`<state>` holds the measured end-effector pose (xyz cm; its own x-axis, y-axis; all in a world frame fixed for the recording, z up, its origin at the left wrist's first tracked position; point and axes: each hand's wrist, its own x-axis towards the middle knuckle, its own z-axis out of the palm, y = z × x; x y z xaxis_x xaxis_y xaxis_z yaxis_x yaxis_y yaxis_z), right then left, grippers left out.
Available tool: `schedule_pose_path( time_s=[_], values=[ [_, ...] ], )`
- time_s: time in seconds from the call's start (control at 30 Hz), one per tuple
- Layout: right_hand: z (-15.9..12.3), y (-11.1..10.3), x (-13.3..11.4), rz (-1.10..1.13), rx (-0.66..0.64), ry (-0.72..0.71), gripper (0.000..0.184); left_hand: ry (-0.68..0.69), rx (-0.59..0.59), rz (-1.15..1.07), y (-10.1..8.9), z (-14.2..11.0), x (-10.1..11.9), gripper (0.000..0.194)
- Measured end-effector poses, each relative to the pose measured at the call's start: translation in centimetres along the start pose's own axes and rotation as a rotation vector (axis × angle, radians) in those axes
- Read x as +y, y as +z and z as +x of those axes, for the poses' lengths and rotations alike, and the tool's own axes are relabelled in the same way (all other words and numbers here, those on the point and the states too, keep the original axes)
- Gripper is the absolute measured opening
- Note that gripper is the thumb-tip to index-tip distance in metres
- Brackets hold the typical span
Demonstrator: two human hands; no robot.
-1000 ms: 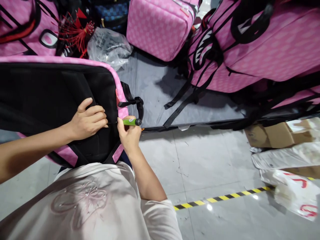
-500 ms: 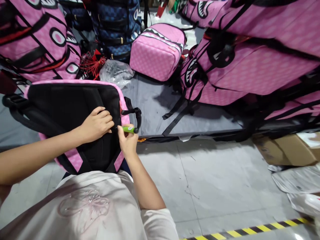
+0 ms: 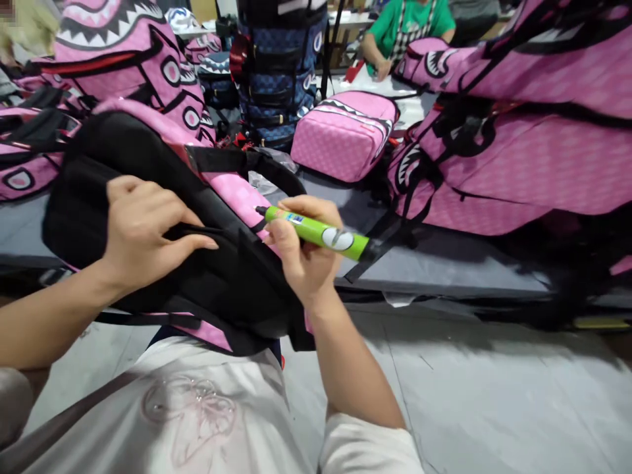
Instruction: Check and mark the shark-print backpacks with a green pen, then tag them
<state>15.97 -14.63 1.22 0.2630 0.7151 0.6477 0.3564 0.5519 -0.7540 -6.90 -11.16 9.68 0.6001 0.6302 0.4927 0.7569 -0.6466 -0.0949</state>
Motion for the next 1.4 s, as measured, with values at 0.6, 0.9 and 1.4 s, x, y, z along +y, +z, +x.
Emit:
schedule_pose_path(
  time_s=[0.6, 0.9, 1.4],
  values=[
    [-3.3, 6.0, 3.1, -0.246, -0.16, -0.324, 0.026, -0.031, -0.058, -0.129, 5.5, 0.2, -6.6, 0.073],
    [-5.1, 9.7, 3.5, -0.236, -0.178, -0.379, 0.03, -0.01, -0.507, 0.02, 9.7, 5.7, -8.2, 0.099],
    [-7.3, 8.4, 6.5, -0.015, -0.087, 0.017, 0.028, 0.282, -0.49, 0.008, 11.9, 4.8, -6.5, 0.124]
  ],
)
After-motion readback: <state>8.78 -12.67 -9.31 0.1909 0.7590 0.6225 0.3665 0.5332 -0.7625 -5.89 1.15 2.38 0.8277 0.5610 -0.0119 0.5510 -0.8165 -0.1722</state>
